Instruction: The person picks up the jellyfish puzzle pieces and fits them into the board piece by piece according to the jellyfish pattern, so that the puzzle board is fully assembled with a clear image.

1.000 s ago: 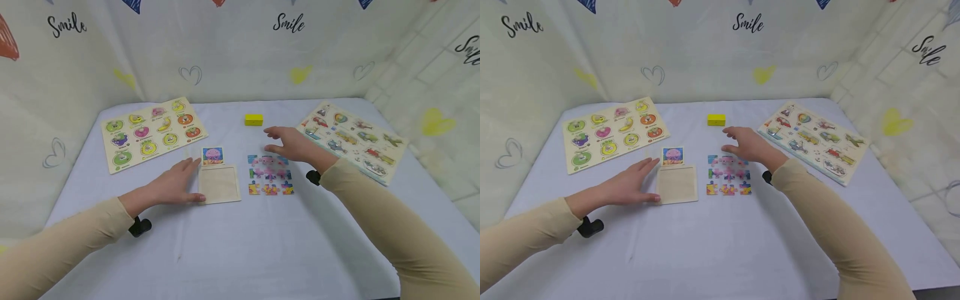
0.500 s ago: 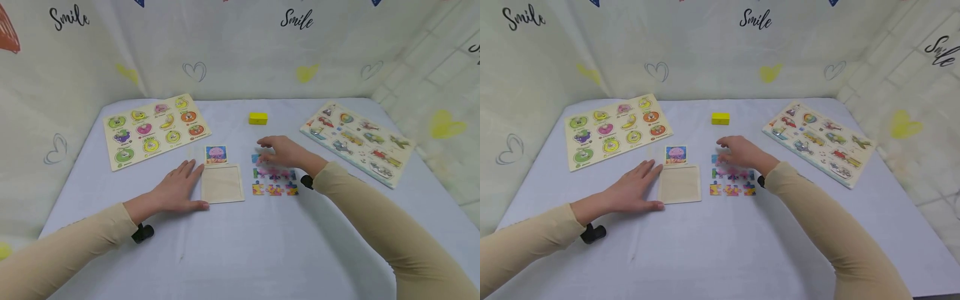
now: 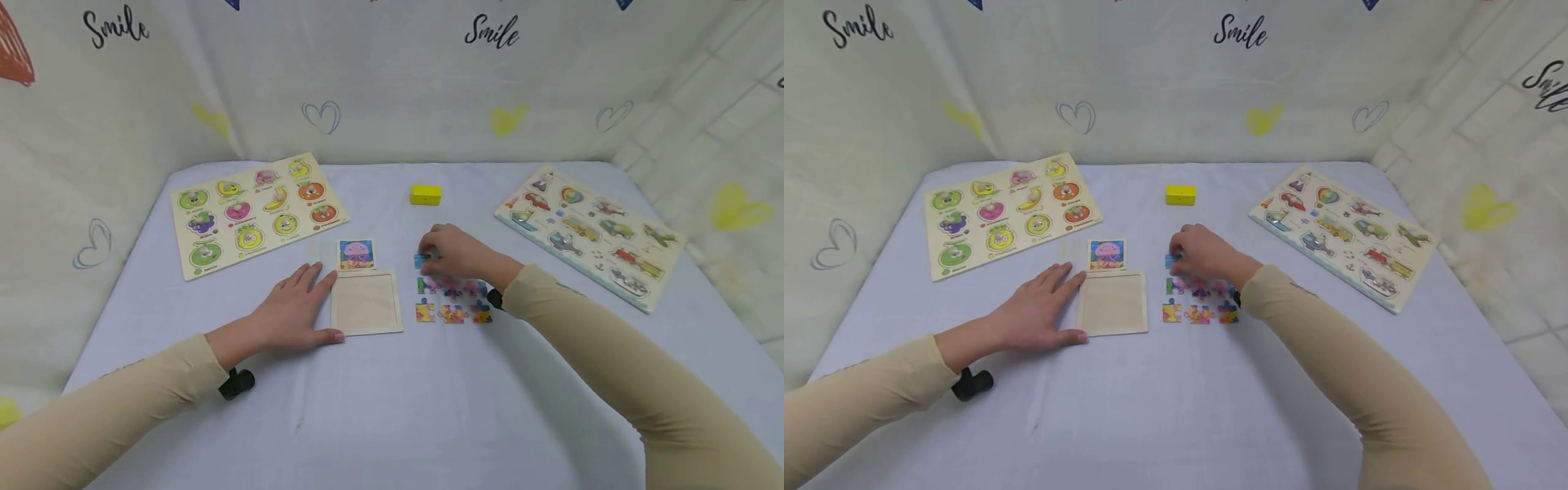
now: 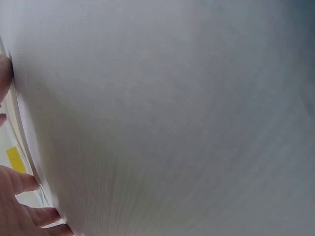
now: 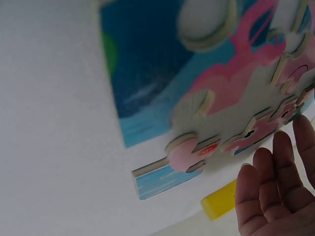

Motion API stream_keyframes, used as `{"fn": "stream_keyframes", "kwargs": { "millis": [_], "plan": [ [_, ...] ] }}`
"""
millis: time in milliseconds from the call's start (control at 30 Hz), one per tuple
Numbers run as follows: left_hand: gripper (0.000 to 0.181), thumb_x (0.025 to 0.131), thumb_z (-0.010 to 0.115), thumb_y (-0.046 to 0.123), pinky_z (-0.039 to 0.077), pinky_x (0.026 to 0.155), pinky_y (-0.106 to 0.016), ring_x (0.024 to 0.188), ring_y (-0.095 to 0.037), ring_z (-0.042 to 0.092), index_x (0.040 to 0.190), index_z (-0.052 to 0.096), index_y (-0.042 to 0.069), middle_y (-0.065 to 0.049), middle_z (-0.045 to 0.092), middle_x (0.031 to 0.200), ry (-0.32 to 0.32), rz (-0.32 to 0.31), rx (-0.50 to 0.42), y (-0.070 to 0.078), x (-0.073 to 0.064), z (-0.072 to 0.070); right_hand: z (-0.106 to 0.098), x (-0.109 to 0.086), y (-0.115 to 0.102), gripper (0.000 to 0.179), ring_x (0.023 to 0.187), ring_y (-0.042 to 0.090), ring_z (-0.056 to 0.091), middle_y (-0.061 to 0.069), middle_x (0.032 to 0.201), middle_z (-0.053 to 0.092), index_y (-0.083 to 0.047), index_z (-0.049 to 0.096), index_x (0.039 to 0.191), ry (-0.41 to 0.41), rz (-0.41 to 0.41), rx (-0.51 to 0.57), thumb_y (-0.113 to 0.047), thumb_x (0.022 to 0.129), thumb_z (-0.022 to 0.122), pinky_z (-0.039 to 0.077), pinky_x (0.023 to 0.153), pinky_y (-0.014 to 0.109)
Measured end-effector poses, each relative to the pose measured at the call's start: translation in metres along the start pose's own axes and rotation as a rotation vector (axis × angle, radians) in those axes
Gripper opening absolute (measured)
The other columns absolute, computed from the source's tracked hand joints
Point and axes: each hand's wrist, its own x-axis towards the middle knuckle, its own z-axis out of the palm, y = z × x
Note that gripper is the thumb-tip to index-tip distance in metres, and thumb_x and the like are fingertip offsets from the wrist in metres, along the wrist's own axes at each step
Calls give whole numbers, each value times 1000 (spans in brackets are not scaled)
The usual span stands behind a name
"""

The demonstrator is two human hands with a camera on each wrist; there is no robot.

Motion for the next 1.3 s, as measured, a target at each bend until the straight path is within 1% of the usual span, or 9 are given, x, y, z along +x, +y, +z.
{"fn": "stream_keyframes", "kwargs": {
  "millis": [167, 400, 533, 633, 800, 900, 1033, 1167, 1300],
  "plan": [
    [103, 86, 71, 62, 33, 115, -69, 152, -51, 25, 159, 32, 2, -30, 27, 163, 13, 5, 10, 2, 0, -1, 0, -1, -3, 32, 108, 28, 57, 13, 117, 66, -2, 68, 117, 13, 15, 37, -18, 91, 79, 51, 103, 44],
    [103, 86, 72, 62, 32, 116, -69, 152, -51, 24, 159, 31, 2, -30, 26, 164, 3, 0, 5, 2, 1, -1, 2, -3, -9, 30, 100, 25, 60, 11, 110, 66, -5, 60, 113, 23, 62, 174, -10, 90, 79, 54, 98, 41],
    [103, 86, 72, 62, 31, 116, -69, 152, -51, 23, 159, 31, 2, -30, 25, 164, -3, -1, -1, 2, 1, 0, 2, -4, -12, 27, 95, 25, 60, 12, 105, 67, -8, 58, 112, 3, 76, 243, -6, 92, 75, 55, 94, 39],
    [104, 86, 72, 62, 32, 116, -69, 152, -51, 24, 159, 31, 2, -30, 25, 164, -1, 1, -5, 2, 0, 0, 2, -3, -11, 22, 92, 25, 59, 10, 101, 68, -11, 59, 112, -5, 85, 270, -8, 95, 72, 52, 88, 36],
    [103, 86, 72, 62, 32, 115, -68, 152, -51, 25, 159, 32, 2, -30, 26, 164, 5, -1, -2, 3, -2, 0, 0, 2, -13, 17, 90, 23, 61, 8, 100, 71, -11, 64, 113, 22, 93, 327, -12, 97, 71, 49, 82, 31],
    [103, 86, 72, 62, 33, 115, -68, 152, -51, 25, 159, 32, 2, -30, 27, 163, 8, -3, 3, 2, -1, 1, -2, 6, -21, 19, 87, 20, 68, 9, 99, 72, -7, 67, 113, 16, 123, 416, -15, 96, 72, 52, 78, 28],
    [103, 86, 71, 64, 32, 116, -68, 152, -51, 25, 159, 31, 3, -29, 26, 164, 1, -5, 1, 0, 0, 2, 2, 11, -37, 20, 78, 16, 73, 9, 90, 75, -3, 68, 109, -19, 157, 519, -16, 95, 74, 56, 71, 25],
    [104, 86, 70, 64, 31, 117, -68, 153, -50, 23, 160, 30, 3, -29, 24, 165, -11, -14, -6, 1, 0, 2, 10, 17, -55, 21, 74, 12, 71, 8, 83, 76, -4, 68, 108, -67, 180, 555, -17, 94, 75, 52, 69, 22],
    [105, 86, 71, 64, 30, 118, -67, 154, -50, 21, 161, 29, 4, -28, 22, 166, -19, -24, -12, 2, 0, 1, 18, 25, -70, 20, 72, 12, 71, 6, 83, 76, -5, 70, 110, -125, 213, 580, -18, 95, 75, 52, 70, 20]
  ]
}}
